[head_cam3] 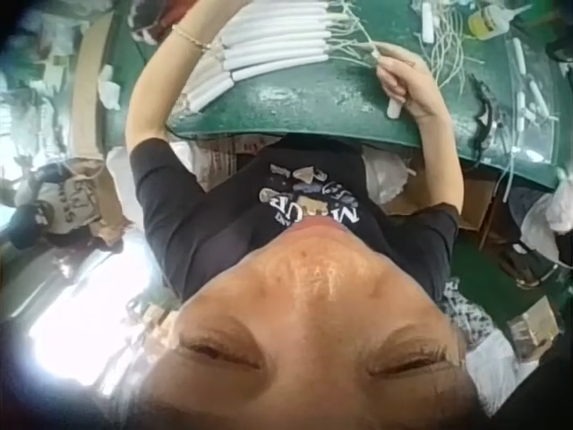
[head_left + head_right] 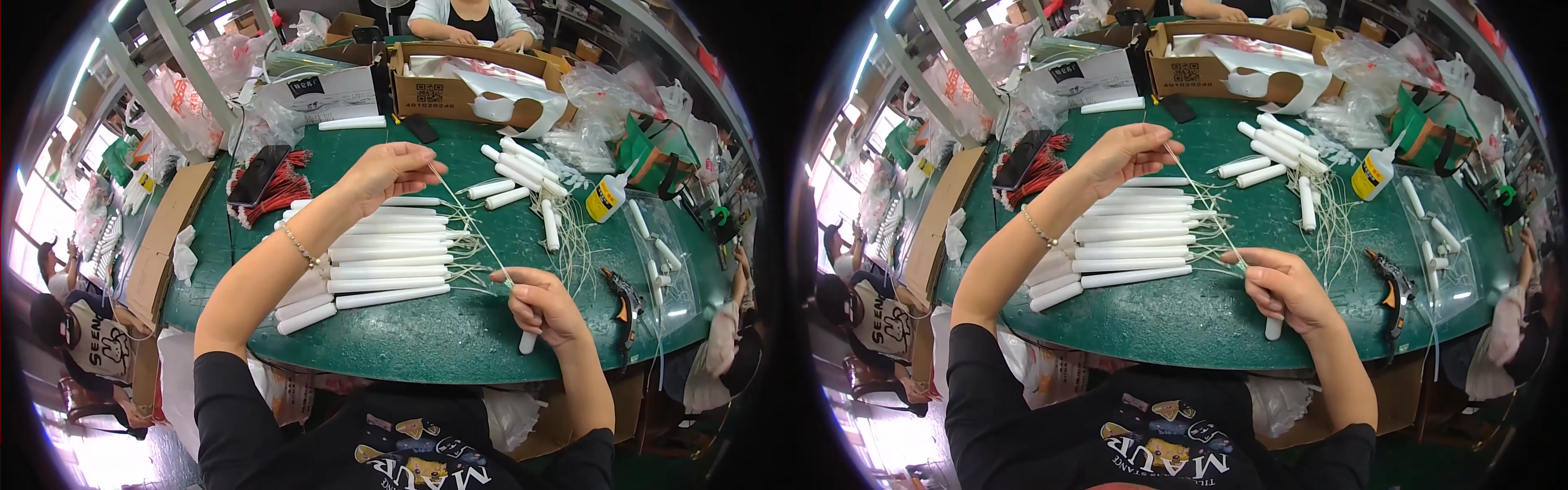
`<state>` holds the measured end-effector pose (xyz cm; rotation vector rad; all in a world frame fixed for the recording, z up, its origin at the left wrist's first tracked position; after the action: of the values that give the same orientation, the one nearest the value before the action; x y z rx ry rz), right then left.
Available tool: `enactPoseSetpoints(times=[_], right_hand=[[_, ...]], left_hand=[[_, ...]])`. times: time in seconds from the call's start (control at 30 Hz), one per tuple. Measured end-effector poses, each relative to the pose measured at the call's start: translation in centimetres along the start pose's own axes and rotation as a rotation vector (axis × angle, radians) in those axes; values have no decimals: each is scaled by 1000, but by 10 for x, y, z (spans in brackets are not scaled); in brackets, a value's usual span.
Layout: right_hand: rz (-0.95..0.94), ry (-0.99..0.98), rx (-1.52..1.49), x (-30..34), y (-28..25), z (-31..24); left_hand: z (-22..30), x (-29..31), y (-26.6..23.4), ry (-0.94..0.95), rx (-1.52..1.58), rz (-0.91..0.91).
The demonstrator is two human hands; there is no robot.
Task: The worker threads wires through white plastic tubes and attaches end caps at a factory workstation.
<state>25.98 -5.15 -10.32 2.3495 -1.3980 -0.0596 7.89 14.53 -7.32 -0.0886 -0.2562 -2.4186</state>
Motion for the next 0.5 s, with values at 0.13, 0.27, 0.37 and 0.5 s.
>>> enactPoseSetpoints(times=[0.13, 0.27, 0.37, 0.5], right_hand=[[12, -46, -211, 0, -16, 6], [-8, -18, -279, -8, -11, 9], [-6, 6, -298, -6, -14, 12], [4, 29, -333, -5, -16, 15]], left_hand=[[6, -30, -20, -67, -462, -321], [6, -64, -131, -21, -1399, 183], [2, -79, -167, -20, -1667, 391], [-6, -100, -182, -18, -1931, 439]])
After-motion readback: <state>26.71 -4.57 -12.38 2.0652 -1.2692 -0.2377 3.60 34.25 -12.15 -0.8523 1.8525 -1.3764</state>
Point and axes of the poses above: each hand's wrist, its own x-axis away from the middle knuckle, its own y-axis out of the palm, z = x × y, the point moved 6 cm from there along -x, towards the middle knuckle, and after that the axes turned 15 degrees about -z, right-handed, at the moved point
